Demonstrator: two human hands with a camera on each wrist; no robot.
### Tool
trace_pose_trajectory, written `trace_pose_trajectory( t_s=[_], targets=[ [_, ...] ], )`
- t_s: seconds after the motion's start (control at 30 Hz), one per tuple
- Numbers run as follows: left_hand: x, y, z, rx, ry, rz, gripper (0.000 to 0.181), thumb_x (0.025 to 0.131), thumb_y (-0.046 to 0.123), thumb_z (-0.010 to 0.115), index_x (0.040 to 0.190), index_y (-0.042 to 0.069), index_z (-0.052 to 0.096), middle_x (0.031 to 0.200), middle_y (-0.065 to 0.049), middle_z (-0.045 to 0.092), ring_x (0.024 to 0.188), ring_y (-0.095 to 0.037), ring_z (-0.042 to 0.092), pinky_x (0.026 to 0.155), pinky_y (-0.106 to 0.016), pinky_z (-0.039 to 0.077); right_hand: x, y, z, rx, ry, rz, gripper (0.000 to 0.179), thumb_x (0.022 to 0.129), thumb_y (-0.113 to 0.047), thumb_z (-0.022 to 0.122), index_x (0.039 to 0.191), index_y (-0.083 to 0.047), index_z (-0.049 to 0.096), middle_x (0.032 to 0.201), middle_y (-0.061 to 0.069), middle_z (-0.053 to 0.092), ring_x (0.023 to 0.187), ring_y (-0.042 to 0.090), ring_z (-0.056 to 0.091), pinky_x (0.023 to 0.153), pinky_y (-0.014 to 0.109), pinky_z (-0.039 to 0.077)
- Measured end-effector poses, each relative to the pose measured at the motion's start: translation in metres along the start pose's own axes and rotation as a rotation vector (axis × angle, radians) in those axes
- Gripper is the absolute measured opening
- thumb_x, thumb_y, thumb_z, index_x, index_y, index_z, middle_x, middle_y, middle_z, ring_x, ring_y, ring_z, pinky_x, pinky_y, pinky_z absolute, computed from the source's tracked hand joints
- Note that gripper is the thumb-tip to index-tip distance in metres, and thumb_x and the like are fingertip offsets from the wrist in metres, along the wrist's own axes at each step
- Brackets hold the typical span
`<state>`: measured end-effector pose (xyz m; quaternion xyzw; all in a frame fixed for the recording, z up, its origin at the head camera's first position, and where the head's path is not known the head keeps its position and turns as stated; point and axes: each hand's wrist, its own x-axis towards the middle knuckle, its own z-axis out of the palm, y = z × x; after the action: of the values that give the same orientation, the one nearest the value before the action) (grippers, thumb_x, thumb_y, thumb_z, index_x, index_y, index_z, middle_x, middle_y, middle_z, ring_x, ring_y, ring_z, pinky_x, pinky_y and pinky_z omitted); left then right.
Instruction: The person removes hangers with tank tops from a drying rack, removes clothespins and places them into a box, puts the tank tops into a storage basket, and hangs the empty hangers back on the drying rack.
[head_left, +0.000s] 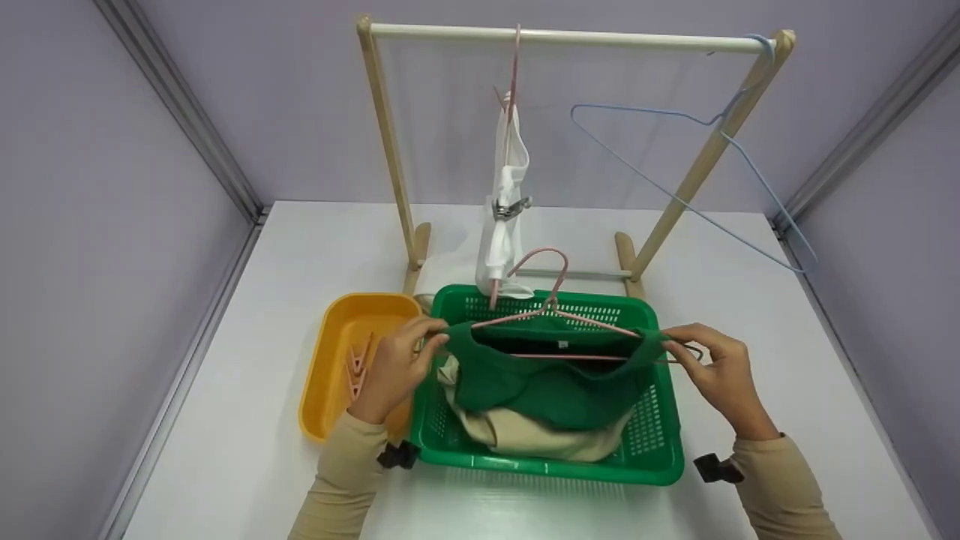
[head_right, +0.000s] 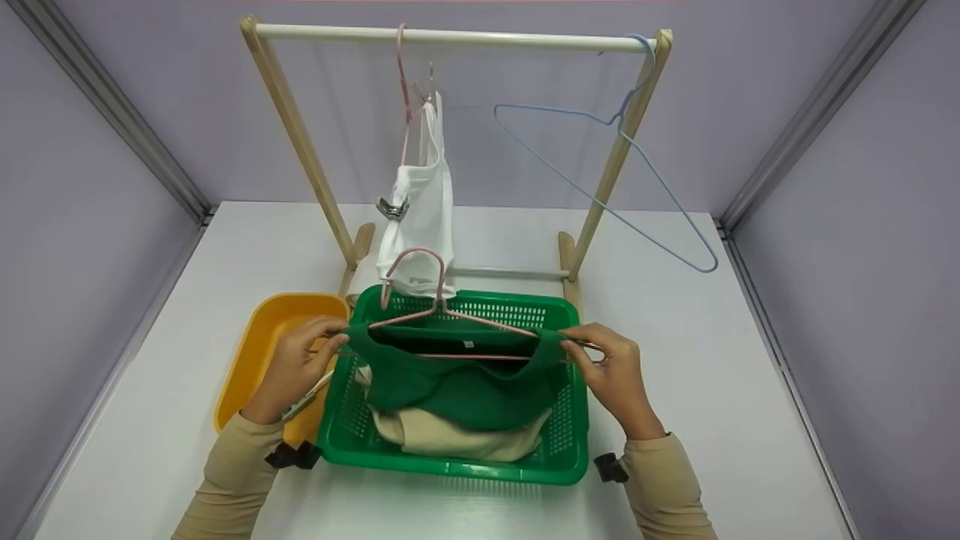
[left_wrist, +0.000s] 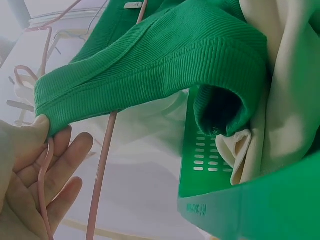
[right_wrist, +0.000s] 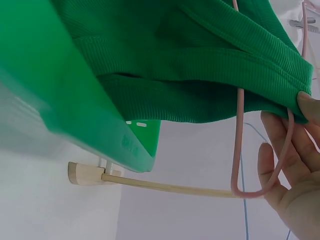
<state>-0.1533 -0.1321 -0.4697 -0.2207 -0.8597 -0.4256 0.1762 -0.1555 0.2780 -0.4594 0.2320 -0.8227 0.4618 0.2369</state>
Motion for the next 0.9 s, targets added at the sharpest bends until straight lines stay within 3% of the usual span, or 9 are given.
trace_pose_trajectory(
  t_s=[0.33, 0.6, 0.9],
  targets=[
    [-0.001, -0.005, -0.008, -0.018, 0.039, 0.002, 0.016, 0.094, 0.013, 0.06, 0.104, 0.004, 0.069, 0.1, -0.008, 0.072, 0.081, -0.015, 0.067, 0.078, -0.03, 0.06, -0.003, 0.007, -0.007, 0.021, 0.025, 0.039, 0.023, 0.075, 0.023, 0.064, 0.089, 0.007, 0.071, 0.09, -0.014, 0.071, 0.087, -0.009, 0.063, 0.084, 0.003, 0.048],
    [-0.002, -0.004, -0.014, -0.027, 0.052, -0.042, 0.016, 0.094, 0.013, 0.06, 0.104, 0.006, 0.069, 0.098, -0.007, 0.071, 0.086, -0.015, 0.065, 0.08, -0.028, 0.059, -0.005, 0.008, -0.016, 0.055, 0.029, 0.059, 0.02, 0.078, 0.023, 0.061, 0.091, 0.011, 0.069, 0.093, -0.022, 0.069, 0.087, -0.01, 0.065, 0.085, 0.003, 0.049],
    [-0.003, -0.005, -0.016, -0.004, 0.063, -0.074, 0.017, 0.094, 0.015, 0.061, 0.106, 0.007, 0.07, 0.102, -0.004, 0.072, 0.089, -0.014, 0.068, 0.082, -0.03, 0.059, -0.01, 0.011, -0.025, 0.051, 0.023, 0.151, 0.014, 0.082, 0.019, 0.06, 0.094, 0.014, 0.066, 0.093, -0.025, 0.068, 0.09, -0.012, 0.065, 0.087, 0.003, 0.048]
  ],
)
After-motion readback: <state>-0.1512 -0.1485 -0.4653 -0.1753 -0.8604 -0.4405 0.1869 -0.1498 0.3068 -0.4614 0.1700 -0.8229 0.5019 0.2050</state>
